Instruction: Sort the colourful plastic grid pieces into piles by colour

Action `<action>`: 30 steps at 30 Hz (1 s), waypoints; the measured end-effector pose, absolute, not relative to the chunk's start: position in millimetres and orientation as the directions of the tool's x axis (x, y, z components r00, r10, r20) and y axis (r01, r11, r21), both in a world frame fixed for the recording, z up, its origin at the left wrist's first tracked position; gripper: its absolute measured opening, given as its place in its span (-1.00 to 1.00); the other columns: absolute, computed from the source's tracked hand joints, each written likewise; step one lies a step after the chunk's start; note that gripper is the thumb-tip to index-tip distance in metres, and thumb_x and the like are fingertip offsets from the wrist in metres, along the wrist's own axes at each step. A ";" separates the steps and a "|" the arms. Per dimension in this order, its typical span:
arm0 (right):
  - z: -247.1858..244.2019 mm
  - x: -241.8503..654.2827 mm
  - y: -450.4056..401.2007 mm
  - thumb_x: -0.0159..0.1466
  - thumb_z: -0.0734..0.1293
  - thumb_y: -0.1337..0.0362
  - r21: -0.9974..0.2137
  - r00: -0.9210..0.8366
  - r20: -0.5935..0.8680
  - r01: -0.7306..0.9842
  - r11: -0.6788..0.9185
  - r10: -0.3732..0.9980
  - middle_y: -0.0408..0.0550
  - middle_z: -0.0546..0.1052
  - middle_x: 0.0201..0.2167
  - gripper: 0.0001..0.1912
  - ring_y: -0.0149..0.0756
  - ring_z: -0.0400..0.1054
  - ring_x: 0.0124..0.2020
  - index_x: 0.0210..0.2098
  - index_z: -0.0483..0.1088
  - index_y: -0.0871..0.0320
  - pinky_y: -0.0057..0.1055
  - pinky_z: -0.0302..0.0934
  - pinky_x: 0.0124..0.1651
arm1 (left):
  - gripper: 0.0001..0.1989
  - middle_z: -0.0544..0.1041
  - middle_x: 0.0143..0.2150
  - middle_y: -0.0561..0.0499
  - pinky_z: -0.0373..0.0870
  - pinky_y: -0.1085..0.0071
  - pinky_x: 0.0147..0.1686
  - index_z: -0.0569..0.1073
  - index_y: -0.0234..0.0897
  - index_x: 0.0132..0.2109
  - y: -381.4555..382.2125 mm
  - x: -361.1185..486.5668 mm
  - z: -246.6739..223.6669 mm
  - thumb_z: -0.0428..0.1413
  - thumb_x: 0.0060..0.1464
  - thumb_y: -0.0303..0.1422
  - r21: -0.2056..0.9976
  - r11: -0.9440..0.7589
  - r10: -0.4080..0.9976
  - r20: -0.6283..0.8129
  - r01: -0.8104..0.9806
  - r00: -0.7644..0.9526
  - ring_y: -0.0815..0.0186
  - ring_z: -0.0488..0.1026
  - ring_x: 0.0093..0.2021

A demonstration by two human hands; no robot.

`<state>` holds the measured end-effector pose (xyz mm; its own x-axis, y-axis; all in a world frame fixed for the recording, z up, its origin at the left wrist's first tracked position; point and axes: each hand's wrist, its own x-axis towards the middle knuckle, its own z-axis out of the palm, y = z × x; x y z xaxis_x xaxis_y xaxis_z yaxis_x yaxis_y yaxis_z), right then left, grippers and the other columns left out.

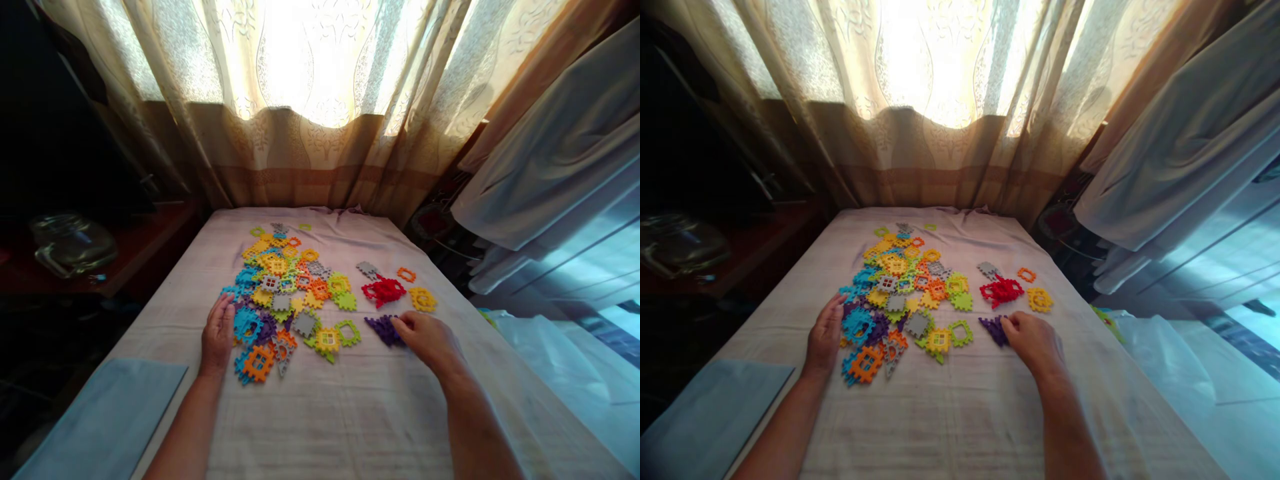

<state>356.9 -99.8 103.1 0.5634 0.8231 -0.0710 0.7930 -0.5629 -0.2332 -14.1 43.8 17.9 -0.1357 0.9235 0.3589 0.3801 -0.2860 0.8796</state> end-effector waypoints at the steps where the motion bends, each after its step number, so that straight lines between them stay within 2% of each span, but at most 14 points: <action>1: 104.8 351.4 -96.8 0.25 0.26 0.08 -0.238 0.548 -0.056 0.805 -0.544 0.835 -0.05 0.57 -0.49 -0.70 -0.25 0.38 -0.44 -0.47 0.53 0.03 -0.42 -0.02 -0.45 | -0.50 0.43 0.19 -0.13 0.16 0.18 0.28 0.48 -0.23 0.03 43.7 -14.2 17.9 -0.05 0.18 0.02 0.879 -0.287 0.924 0.360 0.382 -0.133 0.17 0.29 0.26; 3: 105.2 334.5 -87.9 0.28 0.25 0.10 -0.262 0.484 -0.031 0.840 -0.475 0.874 -0.07 0.57 -0.47 -0.72 -0.26 0.39 -0.42 -0.42 0.53 0.03 -0.42 0.01 -0.42 | -0.51 0.42 0.20 -0.13 0.16 0.18 0.28 0.49 -0.22 0.03 43.3 -14.2 18.1 -0.04 0.18 0.01 0.878 -0.287 0.924 0.359 0.383 -0.129 0.17 0.29 0.26; 5: 100.9 310.2 -76.3 0.30 0.25 0.15 -0.311 0.357 0.012 0.889 -0.336 0.934 -0.08 0.58 -0.42 -0.76 -0.27 0.41 -0.38 -0.36 0.53 0.05 -0.42 0.09 -0.36 | -0.51 0.42 0.20 -0.14 0.16 0.17 0.28 0.49 -0.23 0.02 43.1 -14.0 18.5 -0.04 0.18 0.01 0.880 -0.288 0.925 0.358 0.378 -0.130 0.17 0.29 0.26; 9: 79.8 252.7 -52.7 0.28 0.27 0.30 -0.408 -0.051 0.176 0.905 0.120 0.983 -0.03 0.58 -0.17 -0.82 -0.27 0.41 -0.13 -0.23 0.53 0.06 -0.40 0.19 -0.06 | -0.48 0.43 0.19 -0.16 0.15 0.15 0.28 0.49 -0.25 0.00 43.6 -14.0 18.2 -0.05 0.17 0.04 0.881 -0.294 0.921 0.364 0.369 -0.135 0.14 0.29 0.26; 11: 68.1 229.8 -43.1 0.26 0.30 0.31 -0.392 -0.226 0.224 0.870 0.300 0.948 -0.03 0.54 -0.06 -0.82 -0.25 0.36 -0.03 -0.19 0.54 0.05 -0.34 0.16 0.06 | -0.48 0.43 0.19 -0.15 0.15 0.15 0.28 0.50 -0.24 0.01 44.1 -14.7 17.2 -0.04 0.16 0.05 0.882 -0.294 0.921 0.365 0.367 -0.139 0.14 0.29 0.26; 13: 59.9 217.0 -34.5 0.25 0.32 0.31 -0.353 -0.318 0.227 0.854 0.382 0.920 -0.06 0.52 -0.01 -0.82 -0.23 0.33 0.00 -0.20 0.54 0.03 -0.31 0.14 0.09 | -0.49 0.42 0.20 -0.14 0.17 0.15 0.28 0.50 -0.23 0.01 44.8 -15.6 15.6 -0.04 0.17 0.04 0.883 -0.294 0.921 0.364 0.365 -0.139 0.15 0.29 0.26; 15: 57.0 215.1 -26.4 0.26 0.29 0.34 -0.313 -0.308 0.196 0.880 0.357 0.931 -0.07 0.53 -0.03 -0.82 -0.23 0.32 -0.01 -0.23 0.54 0.04 -0.30 0.14 0.06 | -0.50 0.42 0.20 -0.13 0.18 0.16 0.27 0.50 -0.22 0.01 45.7 -16.4 13.7 -0.04 0.17 0.03 0.884 -0.294 0.921 0.363 0.363 -0.138 0.15 0.29 0.26; 19: 63.3 228.2 -14.6 0.25 0.25 0.41 -0.253 -0.103 0.151 0.957 0.139 0.983 -0.02 0.51 -0.01 -0.78 -0.18 0.29 0.03 -0.24 0.53 0.08 -0.27 0.12 0.05 | -0.51 0.43 0.19 -0.13 0.18 0.15 0.27 0.50 -0.21 -0.01 47.0 -16.5 11.8 -0.03 0.16 0.04 0.881 -0.303 0.916 0.374 0.363 -0.144 0.15 0.30 0.25; 23: 64.9 227.5 -13.1 0.23 0.33 0.22 -0.280 -0.079 0.174 0.952 0.126 0.982 0.00 0.48 0.03 -0.82 -0.13 0.25 0.08 -0.20 0.51 0.08 -0.20 0.05 0.11 | -0.50 0.44 0.18 -0.14 0.18 0.15 0.27 0.51 -0.22 -0.01 46.4 -15.4 13.3 -0.03 0.16 0.04 0.877 -0.311 0.914 0.382 0.366 -0.138 0.14 0.30 0.25; 26: 58.2 214.8 -14.5 0.14 0.40 0.03 -0.304 -0.088 0.184 0.942 0.141 0.979 0.05 0.45 0.06 -0.63 -0.05 0.22 0.10 -0.13 0.47 0.08 -0.15 0.04 0.12 | -0.49 0.43 0.18 -0.15 0.20 0.15 0.26 0.51 -0.22 -0.01 45.6 -15.1 14.5 -0.04 0.16 0.05 0.877 -0.309 0.914 0.381 0.368 -0.139 0.14 0.31 0.24; 30: 51.3 200.3 -13.3 0.11 0.42 0.02 -0.338 -0.046 0.166 0.936 0.101 0.985 0.09 0.44 0.07 -0.55 -0.02 0.21 0.11 -0.08 0.41 0.10 -0.14 0.04 0.11 | -0.50 0.43 0.18 -0.16 0.19 0.15 0.26 0.51 -0.23 -0.01 45.4 -15.3 14.6 -0.04 0.17 0.04 0.878 -0.302 0.918 0.373 0.373 -0.136 0.14 0.30 0.25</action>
